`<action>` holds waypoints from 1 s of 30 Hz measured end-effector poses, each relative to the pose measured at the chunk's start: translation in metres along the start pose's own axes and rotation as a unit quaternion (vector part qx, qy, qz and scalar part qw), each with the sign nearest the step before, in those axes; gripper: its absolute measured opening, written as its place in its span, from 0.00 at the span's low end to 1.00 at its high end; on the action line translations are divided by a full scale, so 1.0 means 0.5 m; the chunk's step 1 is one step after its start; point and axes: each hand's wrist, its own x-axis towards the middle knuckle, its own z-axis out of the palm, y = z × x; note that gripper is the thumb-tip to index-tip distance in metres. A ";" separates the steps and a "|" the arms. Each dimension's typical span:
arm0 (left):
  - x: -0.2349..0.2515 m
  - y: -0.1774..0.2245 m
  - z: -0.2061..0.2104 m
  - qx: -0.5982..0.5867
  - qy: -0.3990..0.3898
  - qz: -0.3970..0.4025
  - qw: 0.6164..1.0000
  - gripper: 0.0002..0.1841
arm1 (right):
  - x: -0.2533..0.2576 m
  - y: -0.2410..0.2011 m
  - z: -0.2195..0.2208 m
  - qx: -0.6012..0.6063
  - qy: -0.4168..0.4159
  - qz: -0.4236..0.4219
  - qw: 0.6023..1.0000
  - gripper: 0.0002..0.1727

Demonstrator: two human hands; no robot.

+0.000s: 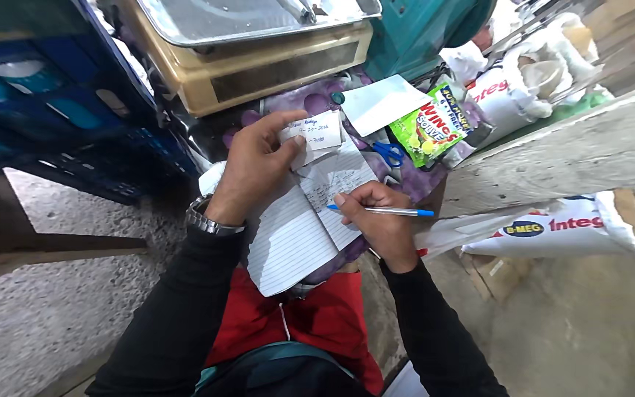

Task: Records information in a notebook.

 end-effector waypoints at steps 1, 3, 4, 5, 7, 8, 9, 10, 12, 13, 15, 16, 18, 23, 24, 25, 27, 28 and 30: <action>0.000 0.000 0.000 -0.007 0.000 -0.003 1.000 0.18 | 0.000 0.000 0.000 -0.001 -0.001 0.001 1.000 0.09; 0.000 0.001 0.000 -0.017 0.000 -0.003 1.000 0.18 | 0.000 -0.001 -0.001 -0.002 0.000 0.003 1.000 0.09; 0.001 0.001 0.000 -0.017 0.000 -0.001 1.000 0.18 | 0.000 -0.001 -0.001 -0.003 -0.001 0.004 1.000 0.09; 0.001 0.000 0.000 -0.017 0.000 -0.001 1.000 0.18 | 0.000 -0.002 -0.002 -0.005 -0.001 0.006 1.000 0.09; 0.001 0.001 0.000 -0.017 0.000 -0.002 1.000 0.18 | 0.000 -0.001 -0.001 -0.008 -0.002 0.007 1.000 0.09; 0.001 0.000 0.000 -0.021 0.000 -0.002 1.000 0.18 | 0.001 -0.001 0.000 -0.010 -0.003 0.007 1.000 0.09; 0.001 0.000 0.000 -0.024 0.000 -0.002 1.000 0.18 | 0.001 -0.001 0.000 -0.012 -0.003 0.008 1.000 0.09; 0.001 -0.001 0.001 -0.025 0.001 -0.002 1.000 0.18 | 0.001 0.000 0.000 -0.013 -0.002 0.007 1.000 0.09; 0.001 -0.001 0.001 -0.025 0.001 -0.002 1.000 0.18 | 0.001 0.000 0.001 -0.013 -0.002 0.007 1.000 0.09; 0.001 -0.001 0.001 -0.025 0.001 0.000 1.000 0.18 | 0.001 0.000 0.001 -0.013 -0.001 0.007 1.000 0.09; 0.000 0.000 0.001 -0.024 0.001 0.000 1.000 0.18 | 0.001 -0.001 0.002 -0.013 0.000 0.008 1.000 0.09; 0.000 0.001 0.001 -0.023 0.001 -0.001 1.000 0.18 | 0.001 -0.001 0.002 -0.010 0.000 0.008 1.000 0.08; 0.000 0.003 0.000 -0.020 0.002 -0.007 1.000 0.18 | 0.002 -0.002 0.002 -0.004 -0.004 0.006 1.000 0.08; 0.000 0.003 0.000 -0.027 -0.002 -0.006 1.000 0.18 | 0.001 -0.001 0.000 0.000 -0.012 -0.007 1.000 0.08; -0.001 0.003 0.000 -0.027 -0.002 -0.005 1.000 0.18 | 0.001 -0.001 0.000 0.000 -0.013 -0.006 1.000 0.08; -0.001 0.004 -0.001 -0.024 -0.002 -0.005 1.000 0.18 | 0.002 -0.002 0.001 0.001 -0.014 -0.003 1.000 0.08; -0.001 0.006 -0.001 -0.014 -0.002 -0.010 1.000 0.18 | 0.002 -0.003 0.001 0.001 -0.011 -0.001 1.000 0.07; -0.001 0.006 0.000 -0.014 -0.002 -0.008 1.000 0.18 | 0.001 -0.003 0.000 -0.001 -0.008 -0.001 1.000 0.07; -0.001 0.004 0.001 -0.014 -0.001 -0.003 1.000 0.18 | 0.001 -0.002 -0.001 -0.002 -0.005 0.002 1.000 0.07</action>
